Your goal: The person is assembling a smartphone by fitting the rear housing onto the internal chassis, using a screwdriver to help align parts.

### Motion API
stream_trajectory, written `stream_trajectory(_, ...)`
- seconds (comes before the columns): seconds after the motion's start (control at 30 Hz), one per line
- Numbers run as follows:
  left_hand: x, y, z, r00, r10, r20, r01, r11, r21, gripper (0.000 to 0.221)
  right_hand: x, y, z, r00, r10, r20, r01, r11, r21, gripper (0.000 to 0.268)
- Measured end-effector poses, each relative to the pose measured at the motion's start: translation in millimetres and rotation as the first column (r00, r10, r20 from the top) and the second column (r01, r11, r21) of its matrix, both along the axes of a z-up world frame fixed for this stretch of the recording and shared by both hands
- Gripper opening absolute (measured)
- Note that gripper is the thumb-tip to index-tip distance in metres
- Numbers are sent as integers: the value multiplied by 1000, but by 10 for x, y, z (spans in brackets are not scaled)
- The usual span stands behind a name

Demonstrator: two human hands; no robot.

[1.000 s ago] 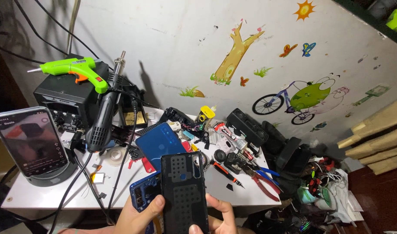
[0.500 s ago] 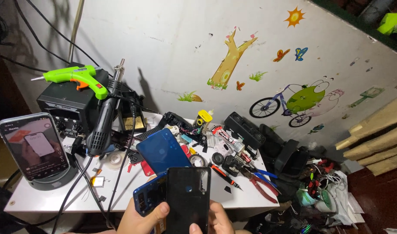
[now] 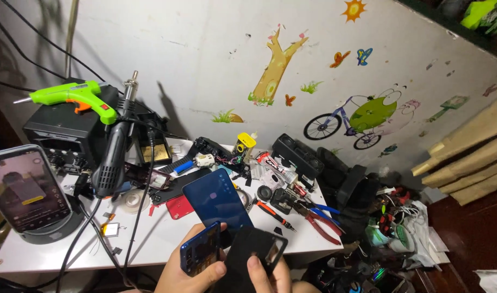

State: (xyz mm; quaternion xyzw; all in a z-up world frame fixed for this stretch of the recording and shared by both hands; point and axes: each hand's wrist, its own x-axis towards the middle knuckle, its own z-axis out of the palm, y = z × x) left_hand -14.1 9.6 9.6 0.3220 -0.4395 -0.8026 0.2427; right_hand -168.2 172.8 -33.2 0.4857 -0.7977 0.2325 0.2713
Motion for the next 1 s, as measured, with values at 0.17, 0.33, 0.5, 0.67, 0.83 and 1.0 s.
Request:
stream_trajectory(0.17,-79,25,-36,1000,-12,-9,12,997,-73,92,127,-262,362,76,12,997,515,856,-50,60)
stream_trajectory(0.33,-109,71,-111,998,-11,-68,7,998,-69,92,110,-157,373,225,-151,963,482,876,25,65)
stream_trajectory(0.5,-117,76,-99,994,-5,-113,7,1000,17,93,95,-127,280,71,30,997,513,856,-62,69)
stream_trajectory(0.67,-87,51,43,997,-45,57,41,997,58,95,-225,356,84,971,17,-240,15,991,135,49)
stream_trajectory(0.83,5,12,-129,995,-46,-83,50,998,42,94,-225,-298,597,180,17,983,728,670,-145,50)
stream_trajectory(1.0,123,-153,-450,982,-50,-180,44,998,-36,82,-260,-467,1037,204,499,842,806,403,-434,24)
